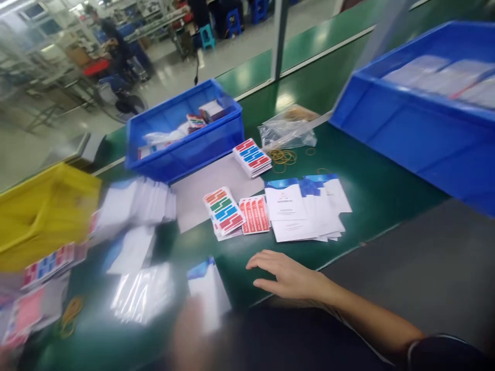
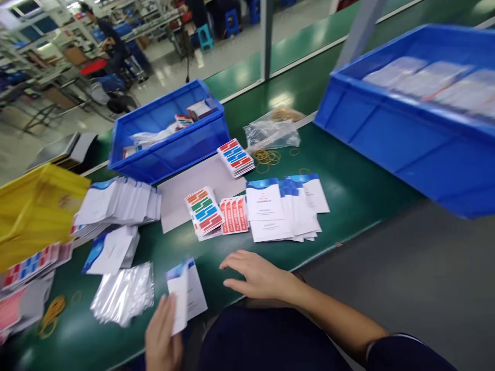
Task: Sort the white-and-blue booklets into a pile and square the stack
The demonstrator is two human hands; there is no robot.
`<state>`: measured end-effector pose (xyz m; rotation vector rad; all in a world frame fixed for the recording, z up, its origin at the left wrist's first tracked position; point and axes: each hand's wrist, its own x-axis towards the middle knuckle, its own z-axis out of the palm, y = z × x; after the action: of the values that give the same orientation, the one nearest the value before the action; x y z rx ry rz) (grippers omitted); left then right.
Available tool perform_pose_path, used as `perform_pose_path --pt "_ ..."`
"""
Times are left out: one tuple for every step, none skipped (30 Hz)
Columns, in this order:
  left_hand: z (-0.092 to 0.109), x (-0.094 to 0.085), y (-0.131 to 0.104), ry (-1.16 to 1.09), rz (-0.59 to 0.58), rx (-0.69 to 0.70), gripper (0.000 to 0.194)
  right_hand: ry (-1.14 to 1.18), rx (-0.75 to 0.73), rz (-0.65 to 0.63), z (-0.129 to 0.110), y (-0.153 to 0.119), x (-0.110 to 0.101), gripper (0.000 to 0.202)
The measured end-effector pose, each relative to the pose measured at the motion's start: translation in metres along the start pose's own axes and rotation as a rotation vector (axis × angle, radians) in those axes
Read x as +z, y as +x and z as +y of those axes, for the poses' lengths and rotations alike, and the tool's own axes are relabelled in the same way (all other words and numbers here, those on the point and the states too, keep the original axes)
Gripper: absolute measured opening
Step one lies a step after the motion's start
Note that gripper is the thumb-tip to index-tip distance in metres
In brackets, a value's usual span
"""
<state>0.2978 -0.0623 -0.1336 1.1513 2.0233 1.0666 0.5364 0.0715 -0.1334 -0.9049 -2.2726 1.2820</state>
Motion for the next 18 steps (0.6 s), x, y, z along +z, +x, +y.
perform_pose_path --pt "-0.005 0.004 -0.001 0.026 -0.001 -0.004 0.033 -0.013 -0.018 -0.053 -0.001 0.002 0.005 0.03" --pt "-0.009 0.007 -0.002 0.051 -0.002 -0.006 0.032 -0.02 -0.032 -0.103 -0.002 0.003 0.008 0.031" --pt "-0.013 0.01 -0.003 0.077 -0.005 -0.003 0.031 -0.023 -0.044 -0.145 -0.003 0.005 0.011 0.031" --pt "-0.015 0.012 -0.005 0.102 -0.008 0.002 0.029 -0.025 -0.053 -0.177 -0.004 0.006 0.012 0.031" --pt "-0.018 0.013 -0.008 0.124 -0.01 0.008 0.028 -0.027 -0.061 -0.198 -0.004 0.007 0.012 0.031" --pt "-0.019 0.012 -0.011 0.141 -0.013 0.013 0.027 -0.029 -0.065 -0.207 -0.005 0.008 0.012 0.031" --pt "-0.021 0.011 -0.014 0.149 -0.016 0.019 0.025 -0.03 -0.065 -0.211 -0.005 0.008 0.012 0.03" --pt "-0.022 0.009 -0.017 0.145 -0.016 0.024 0.024 -0.03 -0.064 -0.213 -0.006 0.009 0.011 0.03" --pt "-0.024 0.006 -0.019 0.129 -0.009 0.029 0.024 -0.025 -0.062 -0.216 -0.006 0.01 0.011 0.029" --pt "-0.025 0.002 -0.021 0.11 0.005 0.036 0.023 -0.014 -0.061 -0.223 -0.006 0.011 0.011 0.029" --pt "-0.027 -0.003 -0.023 0.09 0.03 0.038 0.022 0.004 -0.057 -0.229 -0.006 0.012 0.011 0.028" --pt "-0.028 -0.007 -0.023 0.066 0.067 0.031 0.022 0.029 -0.05 -0.229 -0.007 0.014 0.012 0.028" --pt "-0.029 -0.011 -0.022 0.034 0.114 0.01 0.021 0.064 -0.036 -0.216 -0.007 0.016 0.012 0.029" --pt "-0.028 -0.015 -0.02 -0.009 0.163 -0.022 0.019 0.109 -0.016 -0.19 -0.008 0.019 0.012 0.031" --pt "-0.026 -0.017 -0.016 -0.07 0.201 -0.064 0.019 0.162 0.01 -0.155 -0.01 0.022 0.012 0.036" --pt "-0.022 -0.017 -0.012 -0.148 0.23 -0.108 0.019 0.224 0.036 -0.117 -0.011 0.025 0.012 0.042" --pt "-0.016 -0.015 -0.007 -0.24 0.235 -0.155 0.02 0.296 0.056 -0.086 -0.013 0.028 0.011 0.049" --pt "-0.009 -0.011 -0.002 -0.338 0.214 -0.203 0.021 0.377 0.068 -0.066 -0.014 0.031 0.008 0.056"
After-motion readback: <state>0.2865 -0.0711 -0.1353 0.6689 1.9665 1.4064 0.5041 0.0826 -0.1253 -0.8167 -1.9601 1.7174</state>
